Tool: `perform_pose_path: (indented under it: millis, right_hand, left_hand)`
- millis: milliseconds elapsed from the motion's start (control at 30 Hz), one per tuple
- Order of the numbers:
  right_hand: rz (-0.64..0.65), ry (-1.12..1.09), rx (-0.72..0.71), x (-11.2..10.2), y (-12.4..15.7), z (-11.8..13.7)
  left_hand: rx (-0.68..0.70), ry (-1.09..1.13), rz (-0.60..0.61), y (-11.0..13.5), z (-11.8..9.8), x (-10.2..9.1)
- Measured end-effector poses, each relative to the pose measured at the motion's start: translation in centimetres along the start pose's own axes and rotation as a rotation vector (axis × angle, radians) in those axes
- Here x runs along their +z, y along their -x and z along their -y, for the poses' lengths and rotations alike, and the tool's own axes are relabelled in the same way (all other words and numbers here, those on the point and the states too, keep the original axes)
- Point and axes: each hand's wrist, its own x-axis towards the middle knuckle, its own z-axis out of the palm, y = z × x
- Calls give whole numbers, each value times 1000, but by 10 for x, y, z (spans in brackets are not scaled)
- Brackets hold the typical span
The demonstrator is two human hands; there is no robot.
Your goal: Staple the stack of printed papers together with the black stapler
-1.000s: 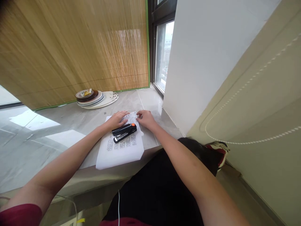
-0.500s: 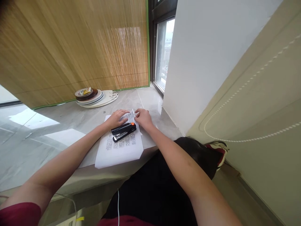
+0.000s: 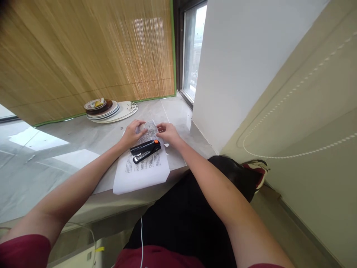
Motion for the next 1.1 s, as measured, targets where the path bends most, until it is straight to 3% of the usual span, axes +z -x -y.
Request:
perform_pose_path:
  millis: [167,333,533,733,800,867,933,1000,1033,1100]
  right_hand:
    - [-17,-5,-11,0,1,-2]
    - [-92,-2,28,0,0,-4]
    - [-111,-72,51,0,2,0]
    - [-120,-7,41,-1,4,3]
    - [-157,84,-16,-4,6,9]
    - [-182,199,-187,-7,11,20]
    - [-25,287,-405,-9,19,34]
    - [291,331,-552,-8,28,44]
    - [438,352,-583,-7,32,46]
    - [589,416,-589,-3,38,47]
  left_hand:
    - [7,21,-50,0,-6,-2]
    - [-19,22,-17,0,-8,-3]
    - [-32,16,-3,0,-9,-4]
    - [-40,-5,9,0,-10,-4]
    - [-31,-9,17,0,-10,-4]
    - [-16,-14,34,0,-9,-4]
    - [4,-19,63,1,-6,-3]
    - [17,-27,94,2,-3,-1]
    - [18,-34,111,3,-1,0]
    - [12,-55,149,4,3,2]
